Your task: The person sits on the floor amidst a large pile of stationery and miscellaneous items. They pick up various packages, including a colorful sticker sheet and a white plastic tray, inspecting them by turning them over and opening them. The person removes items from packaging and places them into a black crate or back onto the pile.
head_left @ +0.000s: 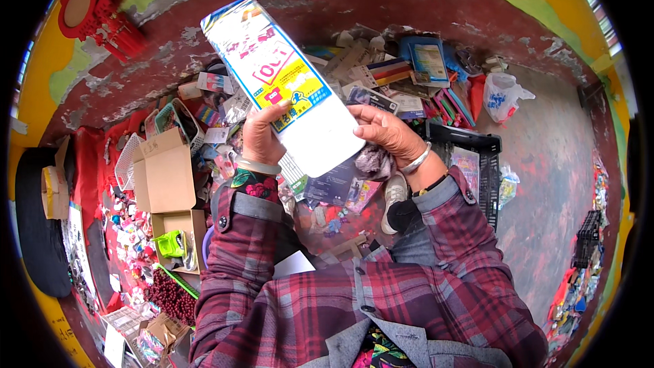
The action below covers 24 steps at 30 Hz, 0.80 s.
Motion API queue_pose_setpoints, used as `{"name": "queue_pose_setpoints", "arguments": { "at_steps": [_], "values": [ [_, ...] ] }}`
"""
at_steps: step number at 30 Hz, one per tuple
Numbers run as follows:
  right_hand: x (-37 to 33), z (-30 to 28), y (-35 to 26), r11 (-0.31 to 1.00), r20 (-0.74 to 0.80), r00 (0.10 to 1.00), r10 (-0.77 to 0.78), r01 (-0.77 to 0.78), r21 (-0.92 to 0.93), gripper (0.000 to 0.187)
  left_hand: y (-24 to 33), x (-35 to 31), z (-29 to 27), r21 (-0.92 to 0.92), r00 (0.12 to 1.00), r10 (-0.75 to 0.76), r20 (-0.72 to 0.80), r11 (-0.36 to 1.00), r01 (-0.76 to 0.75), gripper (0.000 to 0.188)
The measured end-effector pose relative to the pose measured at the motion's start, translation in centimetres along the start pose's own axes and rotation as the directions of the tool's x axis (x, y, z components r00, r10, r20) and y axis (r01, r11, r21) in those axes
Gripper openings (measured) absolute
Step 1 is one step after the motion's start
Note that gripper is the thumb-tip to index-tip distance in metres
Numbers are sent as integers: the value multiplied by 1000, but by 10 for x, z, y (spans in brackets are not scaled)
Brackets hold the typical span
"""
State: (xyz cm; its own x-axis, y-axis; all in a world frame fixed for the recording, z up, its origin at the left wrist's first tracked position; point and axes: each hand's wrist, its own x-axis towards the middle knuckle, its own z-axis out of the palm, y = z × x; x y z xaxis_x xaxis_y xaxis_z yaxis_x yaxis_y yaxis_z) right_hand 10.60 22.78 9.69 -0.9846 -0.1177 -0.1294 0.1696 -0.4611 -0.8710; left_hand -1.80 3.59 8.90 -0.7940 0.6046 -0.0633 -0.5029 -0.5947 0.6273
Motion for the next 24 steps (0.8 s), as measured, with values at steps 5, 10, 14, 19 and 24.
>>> {"name": "queue_pose_setpoints", "arguments": {
  "at_steps": [5,10,14,19,24],
  "values": [
    [3,-2,10,988,52,989,140,-137,-68,42,-6,-4,6,108,999,-15,-37,994,19,38],
    [8,0,29,997,-64,995,79,-79,10,30,-12,-1,7,97,999,-39,-13,995,40,39],
    [7,3,23,994,-50,993,105,-106,-23,28,-4,-6,10,118,999,-44,20,992,41,41],
    [9,-7,32,983,-86,992,92,-105,-153,29,-6,-4,7,72,998,-24,50,997,21,40],
    [-3,-14,-7,958,11,988,153,-145,-249,42,0,-6,7,233,990,-135,28,964,125,36]
  ]
}}
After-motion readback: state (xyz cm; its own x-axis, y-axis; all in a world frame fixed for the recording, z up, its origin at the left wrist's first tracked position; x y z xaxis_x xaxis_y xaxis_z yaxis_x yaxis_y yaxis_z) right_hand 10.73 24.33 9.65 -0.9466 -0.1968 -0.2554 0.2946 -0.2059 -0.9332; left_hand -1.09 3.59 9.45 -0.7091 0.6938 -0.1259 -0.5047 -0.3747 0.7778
